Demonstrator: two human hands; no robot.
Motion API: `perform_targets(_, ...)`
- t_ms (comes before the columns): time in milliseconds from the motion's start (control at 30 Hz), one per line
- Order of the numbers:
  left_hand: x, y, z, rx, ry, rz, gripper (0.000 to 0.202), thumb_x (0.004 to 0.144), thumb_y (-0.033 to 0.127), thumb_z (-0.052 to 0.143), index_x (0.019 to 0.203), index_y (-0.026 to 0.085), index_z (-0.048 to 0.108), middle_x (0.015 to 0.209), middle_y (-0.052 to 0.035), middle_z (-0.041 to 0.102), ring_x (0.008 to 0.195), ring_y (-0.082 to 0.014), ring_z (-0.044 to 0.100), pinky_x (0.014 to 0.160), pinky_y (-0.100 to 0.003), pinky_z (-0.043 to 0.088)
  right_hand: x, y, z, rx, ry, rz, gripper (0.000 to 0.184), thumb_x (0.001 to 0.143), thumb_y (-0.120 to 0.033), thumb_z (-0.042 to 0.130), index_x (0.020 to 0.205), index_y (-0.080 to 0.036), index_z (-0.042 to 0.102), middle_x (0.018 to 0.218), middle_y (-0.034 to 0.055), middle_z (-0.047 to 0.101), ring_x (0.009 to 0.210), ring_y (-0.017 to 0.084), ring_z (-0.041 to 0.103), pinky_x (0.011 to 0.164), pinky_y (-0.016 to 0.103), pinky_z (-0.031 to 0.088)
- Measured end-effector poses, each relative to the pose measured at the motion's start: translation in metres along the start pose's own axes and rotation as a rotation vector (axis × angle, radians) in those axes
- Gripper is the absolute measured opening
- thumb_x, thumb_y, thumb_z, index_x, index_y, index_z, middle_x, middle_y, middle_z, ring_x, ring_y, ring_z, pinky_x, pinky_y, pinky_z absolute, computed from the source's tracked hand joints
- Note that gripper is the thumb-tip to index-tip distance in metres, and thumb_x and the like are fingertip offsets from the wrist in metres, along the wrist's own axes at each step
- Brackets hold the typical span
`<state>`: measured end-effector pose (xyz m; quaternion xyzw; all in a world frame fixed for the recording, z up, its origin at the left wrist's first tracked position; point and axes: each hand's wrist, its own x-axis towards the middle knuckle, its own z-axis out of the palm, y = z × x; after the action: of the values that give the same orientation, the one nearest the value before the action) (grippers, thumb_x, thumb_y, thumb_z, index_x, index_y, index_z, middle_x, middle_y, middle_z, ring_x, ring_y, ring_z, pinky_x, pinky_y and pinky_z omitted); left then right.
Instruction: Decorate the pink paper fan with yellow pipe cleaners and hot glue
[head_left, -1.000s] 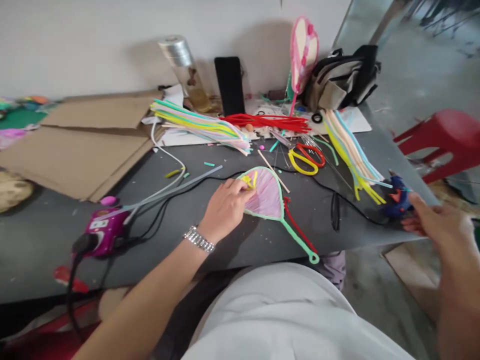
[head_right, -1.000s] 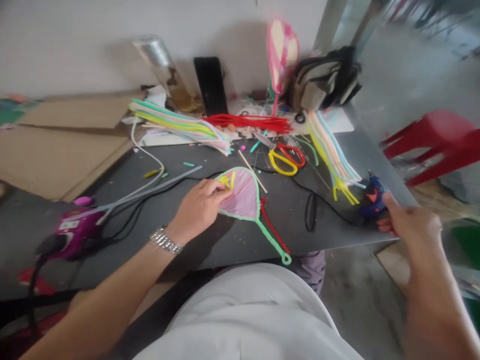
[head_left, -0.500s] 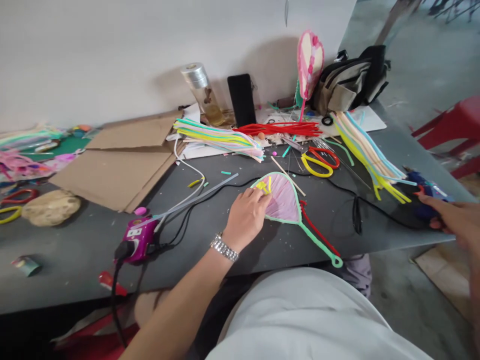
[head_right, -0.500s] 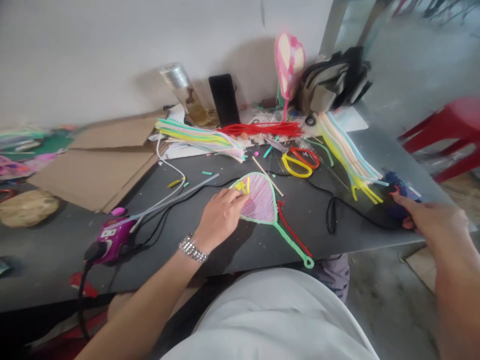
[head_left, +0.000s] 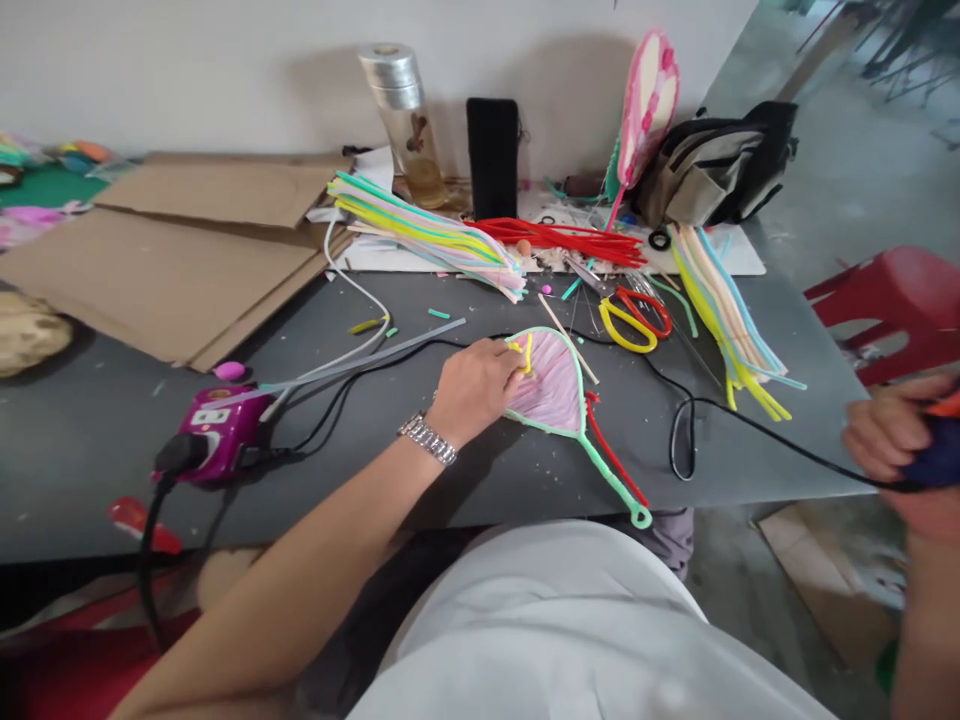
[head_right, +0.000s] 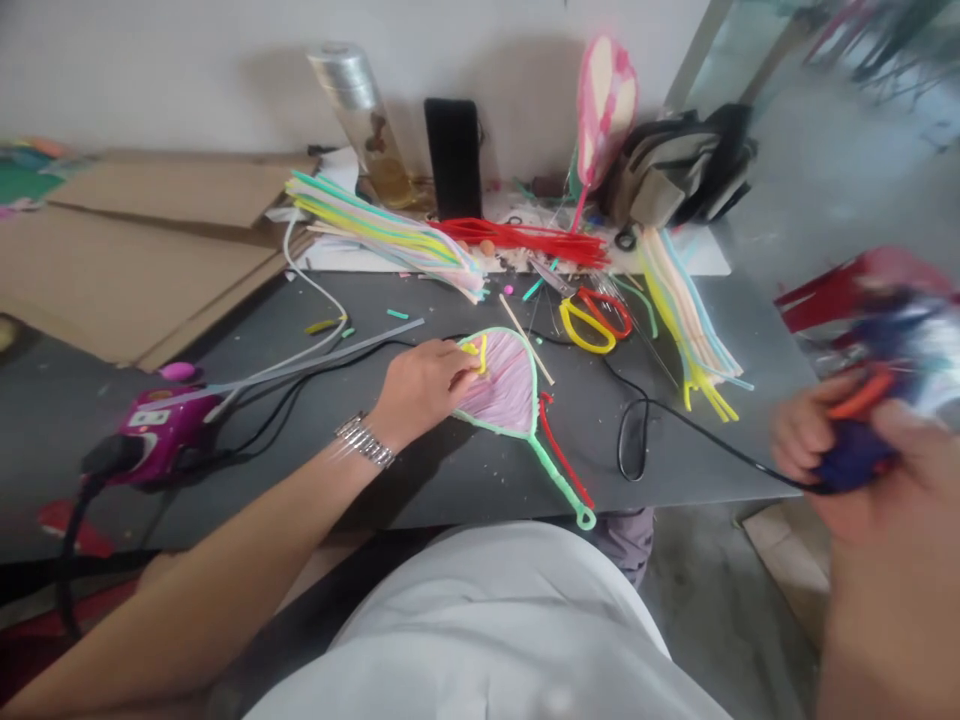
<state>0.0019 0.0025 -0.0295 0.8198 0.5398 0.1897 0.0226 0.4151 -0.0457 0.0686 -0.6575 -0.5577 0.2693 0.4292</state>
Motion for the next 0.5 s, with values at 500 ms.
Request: perform_targets(500,0.004,0.033,-0.022,0.236,-0.173,-0.03,0.022,0.102,0.022,0.052,0.103,0.025,0.073,0.114,-0.0099,0.067,0.077,-0.0197,0.06,0.061,-0.032,0.036,-0.004,-0.035,0.076,0.52,-0.143,0.223,0.03,0.066,-0.031,0.09,0.09,-0.02,0.076,0.07,0.0061,0.07,0.055,0.018,0.061,0.043,0.026,0.047)
